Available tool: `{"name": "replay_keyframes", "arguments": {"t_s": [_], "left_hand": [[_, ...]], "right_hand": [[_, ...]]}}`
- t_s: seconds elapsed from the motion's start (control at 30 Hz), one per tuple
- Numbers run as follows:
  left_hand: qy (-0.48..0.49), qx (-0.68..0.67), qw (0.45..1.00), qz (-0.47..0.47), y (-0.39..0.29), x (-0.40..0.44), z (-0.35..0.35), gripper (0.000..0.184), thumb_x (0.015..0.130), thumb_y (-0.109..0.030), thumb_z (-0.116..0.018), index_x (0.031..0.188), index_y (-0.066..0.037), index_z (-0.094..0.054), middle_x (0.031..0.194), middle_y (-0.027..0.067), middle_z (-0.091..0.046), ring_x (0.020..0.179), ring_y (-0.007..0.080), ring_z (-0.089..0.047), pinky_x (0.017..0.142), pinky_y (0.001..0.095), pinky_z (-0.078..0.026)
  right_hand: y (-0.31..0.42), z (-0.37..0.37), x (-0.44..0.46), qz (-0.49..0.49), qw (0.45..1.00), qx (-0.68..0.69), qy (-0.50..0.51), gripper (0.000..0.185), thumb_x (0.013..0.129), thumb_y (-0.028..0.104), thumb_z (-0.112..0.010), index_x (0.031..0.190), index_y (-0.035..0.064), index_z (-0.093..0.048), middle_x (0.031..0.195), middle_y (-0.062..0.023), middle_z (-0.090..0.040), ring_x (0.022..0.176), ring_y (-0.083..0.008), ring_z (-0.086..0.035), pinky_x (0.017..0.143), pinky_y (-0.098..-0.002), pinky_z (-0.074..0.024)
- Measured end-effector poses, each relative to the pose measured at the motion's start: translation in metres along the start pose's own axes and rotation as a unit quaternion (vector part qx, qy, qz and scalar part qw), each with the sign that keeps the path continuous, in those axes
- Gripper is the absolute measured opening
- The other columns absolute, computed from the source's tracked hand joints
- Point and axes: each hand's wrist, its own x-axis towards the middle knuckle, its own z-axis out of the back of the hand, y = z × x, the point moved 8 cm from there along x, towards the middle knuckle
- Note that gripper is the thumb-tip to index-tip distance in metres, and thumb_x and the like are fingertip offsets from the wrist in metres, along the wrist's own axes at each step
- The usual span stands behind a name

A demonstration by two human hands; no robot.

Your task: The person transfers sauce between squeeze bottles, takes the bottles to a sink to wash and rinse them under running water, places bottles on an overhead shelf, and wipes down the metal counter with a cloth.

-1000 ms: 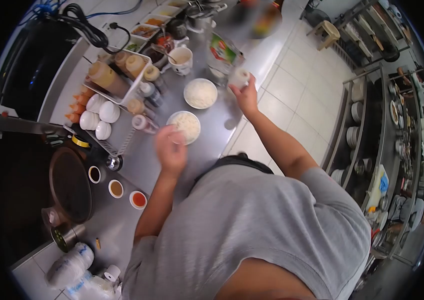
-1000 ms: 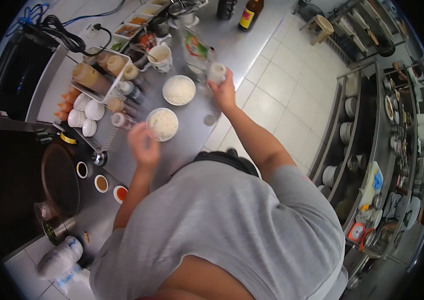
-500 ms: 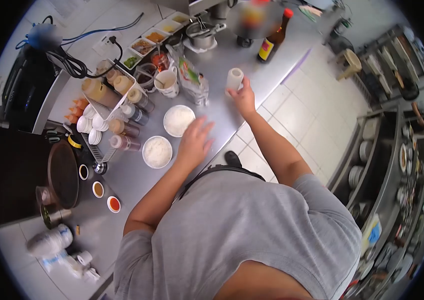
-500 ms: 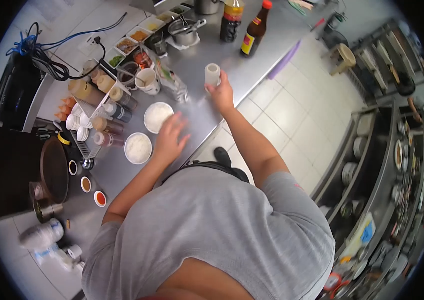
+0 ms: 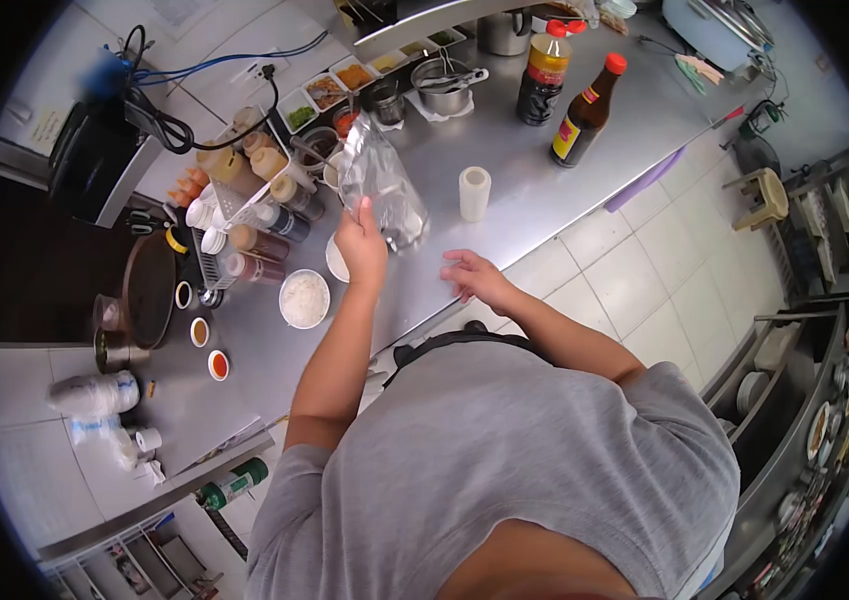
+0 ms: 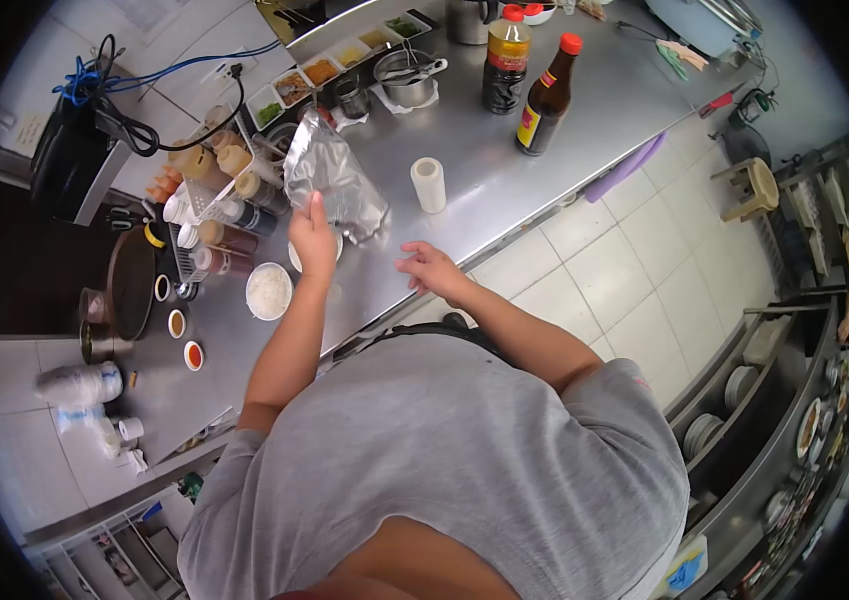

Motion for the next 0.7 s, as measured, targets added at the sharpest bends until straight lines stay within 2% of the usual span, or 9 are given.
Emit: {"name": "replay_keyframes", "arguments": {"t_s": [0.1,0.13,0.23,0.27,0.37,0.5,0.53,0.63,0.7], "left_hand": [[-0.043,-0.056,0.995,-0.068,-0.024,-0.021,0.018,0.033,0.095,-0.026,-0.054,0.091,0.006,-0.062,0.070,0.0203,-0.060,0.063,0.0287,-0.059,0.061,0.0382,-0.045],[-0.063,-0.072,0.992,-0.084,-0.047,-0.030,0.031,0.028,0.094,-0.021,-0.057,0.093,0.006,-0.064,0.069,0.0128,-0.063,0.062,0.0214,-0.059,0.060,0.0357,-0.044],[-0.088,-0.244,0.961,-0.090,-0.106,-0.039,0.062,0.020,0.092,-0.014,-0.061,0.096,0.005,-0.066,0.074,0.0027,-0.065,0.064,0.0099,-0.055,0.058,0.0276,-0.042],[-0.050,-0.286,0.954,-0.074,-0.123,-0.037,0.062,0.018,0.091,-0.013,-0.061,0.096,0.004,-0.067,0.077,0.0008,-0.064,0.066,0.0075,-0.054,0.059,0.0248,-0.041],[0.032,-0.418,0.907,-0.040,-0.160,-0.035,0.051,0.015,0.090,-0.012,-0.064,0.097,0.001,-0.068,0.080,-0.0037,-0.062,0.069,0.0018,-0.050,0.060,0.0179,-0.038],[0.150,-0.601,0.780,0.088,-0.191,-0.042,-0.036,0.032,0.086,-0.019,-0.070,0.112,-0.004,-0.060,0.098,-0.0027,-0.058,0.085,0.0048,-0.049,0.072,0.0208,-0.038],[0.171,-0.634,0.747,0.101,-0.195,-0.049,-0.055,0.042,0.085,-0.023,-0.072,0.119,-0.005,-0.055,0.107,-0.0017,-0.057,0.093,0.0073,-0.050,0.078,0.0228,-0.038],[0.323,-0.641,0.631,0.296,-0.168,-0.082,-0.132,0.062,0.080,-0.032,-0.075,0.129,-0.009,-0.043,0.123,0.0011,-0.051,0.111,0.0148,-0.048,0.094,0.0312,-0.036],[0.338,-0.659,0.584,0.333,-0.162,-0.092,-0.157,0.066,0.079,-0.038,-0.075,0.130,-0.011,-0.042,0.126,0.0023,-0.049,0.117,0.0185,-0.047,0.098,0.0368,-0.035]], "right_hand": [[0.000,-0.012,0.007,-0.022,0.998,0.060,0.022,0.079,0.085,0.037,-0.067,0.141,0.0001,-0.027,0.120,-0.0138,-0.051,0.092,-0.0190,-0.058,0.068,-0.0289,-0.0514],[0.013,-0.017,0.002,-0.016,0.996,0.081,0.045,0.088,0.084,0.042,-0.068,0.144,0.0003,-0.019,0.129,-0.0131,-0.045,0.104,-0.0238,-0.053,0.082,-0.0340,-0.0492],[0.057,-0.022,-0.018,0.090,0.969,0.205,0.103,0.085,0.084,0.043,-0.067,0.144,0.0035,-0.023,0.136,-0.0114,-0.042,0.113,-0.0240,-0.049,0.096,-0.0403,-0.0412],[0.066,-0.022,-0.023,0.115,0.951,0.237,0.159,0.080,0.083,0.046,-0.067,0.143,0.0094,-0.029,0.142,-0.0079,-0.040,0.124,-0.0245,-0.043,0.106,-0.0450,-0.0311],[0.135,-0.004,-0.072,0.270,0.904,0.302,0.136,0.078,0.078,0.054,-0.067,0.139,0.0143,-0.038,0.142,-0.0034,-0.042,0.129,-0.0238,-0.041,0.102,-0.0462,-0.0360],[0.167,0.071,-0.123,0.379,0.863,0.330,-0.051,0.069,0.082,0.057,-0.061,0.134,0.0153,-0.045,0.137,-0.0032,-0.048,0.126,-0.0240,-0.044,0.102,-0.0457,-0.0373],[0.161,0.095,-0.132,0.381,0.867,0.301,-0.111,0.063,0.085,0.055,-0.059,0.131,0.0136,-0.048,0.134,-0.0037,-0.050,0.125,-0.0235,-0.046,0.102,-0.0453,-0.0374],[0.135,0.156,-0.159,0.374,0.858,0.228,-0.267,0.050,0.090,0.045,-0.057,0.124,0.0081,-0.053,0.127,-0.0053,-0.055,0.120,-0.0224,-0.049,0.101,-0.0432,-0.0383],[0.126,0.171,-0.176,0.363,0.846,0.186,-0.344,0.049,0.089,0.037,-0.059,0.124,0.0039,-0.051,0.124,-0.0074,-0.056,0.117,-0.0217,-0.051,0.101,-0.0401,-0.0382]]}}
